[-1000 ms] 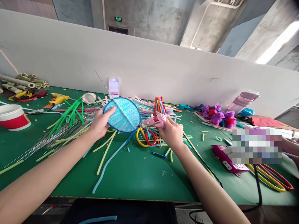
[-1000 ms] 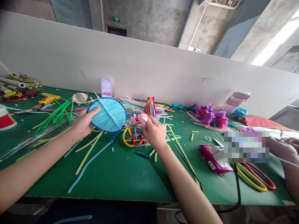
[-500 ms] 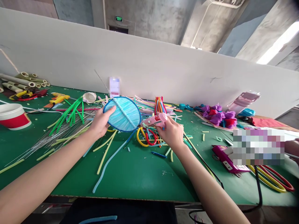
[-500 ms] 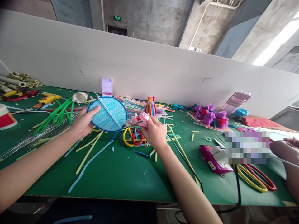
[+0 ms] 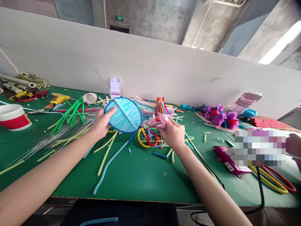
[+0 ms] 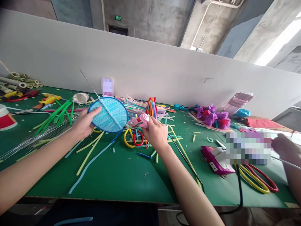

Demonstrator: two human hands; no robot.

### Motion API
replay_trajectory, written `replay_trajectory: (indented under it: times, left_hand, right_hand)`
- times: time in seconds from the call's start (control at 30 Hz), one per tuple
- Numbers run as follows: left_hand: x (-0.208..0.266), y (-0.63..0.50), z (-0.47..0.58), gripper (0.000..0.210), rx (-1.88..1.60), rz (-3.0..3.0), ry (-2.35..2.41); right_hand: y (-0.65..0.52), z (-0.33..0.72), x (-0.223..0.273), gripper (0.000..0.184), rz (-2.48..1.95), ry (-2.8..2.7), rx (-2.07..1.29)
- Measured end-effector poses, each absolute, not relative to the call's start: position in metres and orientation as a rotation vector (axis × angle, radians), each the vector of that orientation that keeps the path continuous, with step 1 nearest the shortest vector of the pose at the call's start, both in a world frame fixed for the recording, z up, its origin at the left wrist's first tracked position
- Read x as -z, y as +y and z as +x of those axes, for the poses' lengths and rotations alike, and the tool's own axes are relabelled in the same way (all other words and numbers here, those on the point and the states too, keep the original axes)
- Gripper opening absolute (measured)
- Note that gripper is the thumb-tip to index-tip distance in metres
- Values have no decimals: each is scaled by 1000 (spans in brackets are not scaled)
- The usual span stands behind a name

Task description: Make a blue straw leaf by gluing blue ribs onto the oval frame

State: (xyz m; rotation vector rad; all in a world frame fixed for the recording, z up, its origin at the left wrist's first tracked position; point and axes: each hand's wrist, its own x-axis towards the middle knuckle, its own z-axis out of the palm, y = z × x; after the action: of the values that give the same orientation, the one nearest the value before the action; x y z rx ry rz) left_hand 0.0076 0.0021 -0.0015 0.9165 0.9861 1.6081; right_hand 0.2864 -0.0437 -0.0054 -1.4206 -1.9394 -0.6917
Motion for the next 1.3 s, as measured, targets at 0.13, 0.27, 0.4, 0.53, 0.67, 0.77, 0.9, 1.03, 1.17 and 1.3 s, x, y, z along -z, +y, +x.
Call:
replay_trajectory:
  times: [0.13, 0.27, 0.4, 0.53, 0.67, 0.77, 0.9, 1.03, 1.17, 1.3]
  left_hand:
    - [2, 3, 7, 32, -1593, 928, 980]
    - [2, 3, 8, 31, -1590, 935, 985]
    - [2, 2, 8, 33, -1596, 933, 982]
    - [1, 1, 8, 33, -1591, 930, 997]
    - [1, 1, 7, 32, -1579, 940, 1004]
    - [1, 0, 8, 31, -1580, 937, 1008]
    - [0, -1, 8, 31, -1576, 935, 1022]
    - [-2, -3, 9, 28, -1566, 926, 1027]
    - [-4, -4, 10, 25, -1548, 915, 1042]
    - [-4, -4, 11, 25, -1553, 909, 1040]
  right_hand:
    - [-43, 287, 6, 39, -1430, -1940, 708]
    - [-42, 289, 7, 41, -1426, -1946, 704]
    - [-40, 290, 9, 39, -1426, -1928, 749]
    - [-40, 291, 8, 33, -1448, -1914, 758]
    - [-41, 291, 6, 36, -1421, -1898, 776]
    - [-40, 290, 7, 34, -1438, -1864, 788]
    - [-39, 289, 7, 34, -1490, -1776, 718]
    - [-39, 289, 7, 39, -1452, -1806, 632]
    - [-41, 287, 8, 42, -1416, -1883, 604]
    - [-42, 285, 9, 40, -1425, -1904, 594]
